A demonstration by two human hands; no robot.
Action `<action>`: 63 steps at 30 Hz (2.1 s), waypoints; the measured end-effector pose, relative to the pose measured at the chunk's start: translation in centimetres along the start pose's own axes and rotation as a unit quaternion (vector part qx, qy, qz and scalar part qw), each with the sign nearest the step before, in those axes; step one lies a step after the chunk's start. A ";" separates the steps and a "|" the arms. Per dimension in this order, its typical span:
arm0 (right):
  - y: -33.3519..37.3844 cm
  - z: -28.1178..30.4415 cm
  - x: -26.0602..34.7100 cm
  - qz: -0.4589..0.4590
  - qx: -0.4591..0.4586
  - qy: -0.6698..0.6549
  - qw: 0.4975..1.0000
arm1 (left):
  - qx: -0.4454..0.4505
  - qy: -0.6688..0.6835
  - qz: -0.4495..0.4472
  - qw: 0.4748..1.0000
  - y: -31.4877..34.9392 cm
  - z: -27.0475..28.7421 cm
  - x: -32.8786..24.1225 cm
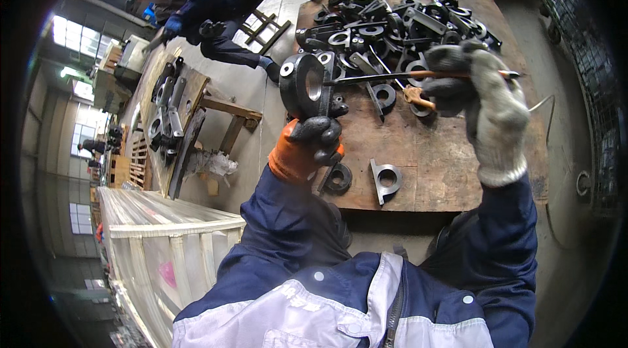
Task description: The person repeatedly picks up metal brackets from a pile on a wooden table, dips a brush into a small can of black paint, and applies paint to the inner and outer surfaces of each bracket. After painting, the person places the bracket on a nearby wooden pallet. The process is repeated for multiple brackets.
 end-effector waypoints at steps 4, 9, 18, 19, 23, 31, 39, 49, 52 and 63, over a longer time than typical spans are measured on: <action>-0.4 0.5 -1.6 0.093 0.020 0.276 0.956 | -0.018 -0.007 0.015 1.000 0.3 -1.5 0.1; -1.2 2.5 -3.2 0.067 -0.015 0.249 0.966 | -0.085 -0.070 0.036 0.993 0.3 -2.6 0.2; -0.6 3.2 -4.2 0.071 -0.016 0.257 0.964 | -0.045 -0.020 0.017 0.999 0.5 -2.7 -0.2; -0.7 3.4 -4.6 0.055 -0.017 0.237 0.970 | -0.041 -0.013 0.017 0.999 0.6 -2.7 -0.2; -0.6 3.7 -6.0 -0.001 -0.029 0.155 0.988 | -0.050 -0.053 0.030 0.997 0.6 -2.6 -0.3; 0.0 2.0 -6.4 -0.170 -0.071 -0.212 0.960 | -0.067 -0.043 0.007 0.997 1.0 -2.4 -0.5; -0.7 2.0 -4.2 -0.063 0.009 0.086 0.994 | -0.076 -0.054 0.007 0.996 1.2 -2.1 -0.5; -0.7 3.2 -4.0 0.123 0.078 0.331 0.932 | -0.094 -0.062 0.028 0.993 1.2 -1.5 -0.2; -0.4 2.9 -3.3 0.230 0.080 0.395 0.886 | -0.076 -0.072 0.025 0.994 1.1 -1.7 -0.4; -0.3 2.7 2.5 0.022 -0.105 -0.036 0.994 | -0.328 -0.312 -0.098 0.886 0.1 2.1 -0.5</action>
Point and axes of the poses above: each hand's wrist, its own y-axis away from the middle knuckle, its own z-axis out of the back of the hand, x = y × z, the point moved 4 cm from there along -y, towards the middle knuckle, and after that the axes turned 14 degrees about -y, right-handed, at the moved point
